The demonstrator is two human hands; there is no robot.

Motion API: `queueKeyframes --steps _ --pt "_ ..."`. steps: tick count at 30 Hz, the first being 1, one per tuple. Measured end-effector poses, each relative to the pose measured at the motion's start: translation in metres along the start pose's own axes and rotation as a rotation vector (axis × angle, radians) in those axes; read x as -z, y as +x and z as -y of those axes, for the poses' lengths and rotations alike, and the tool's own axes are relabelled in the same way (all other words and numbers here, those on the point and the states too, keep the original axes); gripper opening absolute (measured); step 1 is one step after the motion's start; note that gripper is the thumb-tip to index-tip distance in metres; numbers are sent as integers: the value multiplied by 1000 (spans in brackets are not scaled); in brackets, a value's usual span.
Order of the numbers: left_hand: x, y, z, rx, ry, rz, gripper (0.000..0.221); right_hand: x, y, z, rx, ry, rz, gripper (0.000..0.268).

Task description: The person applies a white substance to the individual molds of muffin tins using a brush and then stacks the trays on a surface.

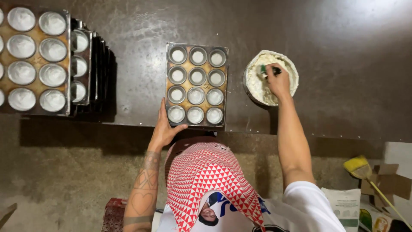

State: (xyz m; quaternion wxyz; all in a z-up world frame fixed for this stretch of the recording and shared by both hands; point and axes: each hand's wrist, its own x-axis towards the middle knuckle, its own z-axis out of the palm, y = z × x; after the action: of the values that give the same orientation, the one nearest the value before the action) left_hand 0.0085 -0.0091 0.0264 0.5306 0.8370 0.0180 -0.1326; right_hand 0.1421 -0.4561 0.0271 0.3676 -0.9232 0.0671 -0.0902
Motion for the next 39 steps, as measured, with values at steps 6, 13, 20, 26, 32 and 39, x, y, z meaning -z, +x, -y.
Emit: queueKeyframes --steps 6,13,20,26,32,39 --pt "1 2 -4 58 -21 8 137 54 -49 94 21 276 29 14" --pt "0 7 5 -21 -28 -11 137 40 -63 250 829 -178 691 53" --pt "-3 6 14 -68 -9 -33 135 -103 -58 263 960 -487 877 26" --pt "-3 5 17 -51 -12 -14 135 -192 -60 188 -395 591 485 42" --pt "1 5 9 -49 -14 -4 134 -45 -130 130 -383 1110 371 49" --pt "0 6 4 9 -4 9 134 91 -121 54 -162 310 -159 19"
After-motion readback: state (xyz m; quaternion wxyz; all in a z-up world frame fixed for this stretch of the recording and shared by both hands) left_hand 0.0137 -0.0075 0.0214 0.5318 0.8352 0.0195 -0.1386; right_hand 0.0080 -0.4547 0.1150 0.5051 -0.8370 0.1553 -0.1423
